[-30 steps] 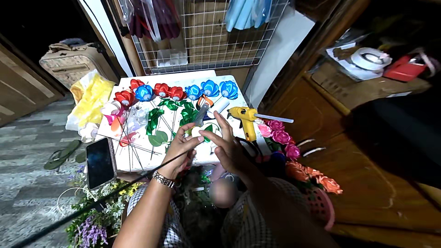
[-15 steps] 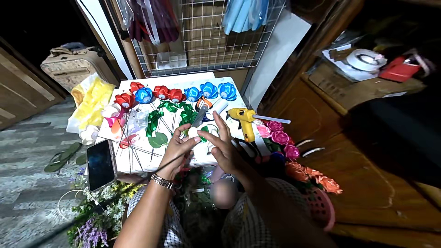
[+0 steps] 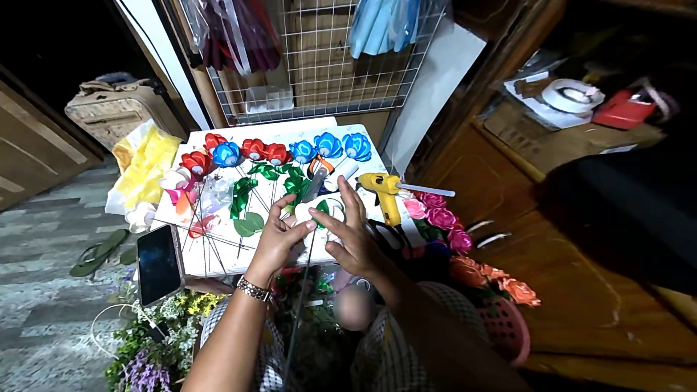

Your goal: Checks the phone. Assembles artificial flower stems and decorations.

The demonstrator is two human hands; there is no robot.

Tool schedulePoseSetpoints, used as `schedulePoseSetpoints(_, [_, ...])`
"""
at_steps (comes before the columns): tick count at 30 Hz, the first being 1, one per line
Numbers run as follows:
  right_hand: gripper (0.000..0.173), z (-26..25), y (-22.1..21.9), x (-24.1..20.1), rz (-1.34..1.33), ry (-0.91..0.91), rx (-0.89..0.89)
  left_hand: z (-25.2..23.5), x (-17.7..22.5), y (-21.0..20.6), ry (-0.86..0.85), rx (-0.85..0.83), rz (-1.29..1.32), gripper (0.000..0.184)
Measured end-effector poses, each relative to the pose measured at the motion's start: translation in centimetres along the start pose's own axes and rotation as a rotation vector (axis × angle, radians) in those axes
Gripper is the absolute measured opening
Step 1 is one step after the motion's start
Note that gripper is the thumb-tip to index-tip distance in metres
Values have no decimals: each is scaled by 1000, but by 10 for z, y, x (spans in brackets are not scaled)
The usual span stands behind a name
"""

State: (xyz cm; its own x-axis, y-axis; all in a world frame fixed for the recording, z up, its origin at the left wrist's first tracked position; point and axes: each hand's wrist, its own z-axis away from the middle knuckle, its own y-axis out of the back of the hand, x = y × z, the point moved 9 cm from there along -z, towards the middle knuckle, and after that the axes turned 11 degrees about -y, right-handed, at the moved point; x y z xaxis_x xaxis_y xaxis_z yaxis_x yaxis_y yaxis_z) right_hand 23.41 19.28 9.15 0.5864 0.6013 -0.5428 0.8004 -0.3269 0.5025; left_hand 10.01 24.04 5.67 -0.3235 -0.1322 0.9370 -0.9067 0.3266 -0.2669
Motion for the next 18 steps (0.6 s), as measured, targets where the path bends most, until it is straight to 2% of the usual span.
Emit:
schedulePoseSetpoints(4, [55,1,-4,5,-35,-36,-23,-1,-2,1,0,-9,15,66])
schedulePoseSetpoints(8, [65,-3,4,2,-154,-77,-35,-1,-3,-1,6,-10,11,65])
schedulePoseSetpoints(11, [62,-2,4,0,-99,-17,-4,-1,-5,-2,18,-3,9,65])
schedulePoseSetpoints(15, [55,2,-5,9,-31,-40,-31,-1,-7,0,33,24,19,63])
schedulePoseSetpoints(18, [62,0,-3,7,-78,-42,-24,-1,-6,1,23,31,20,61])
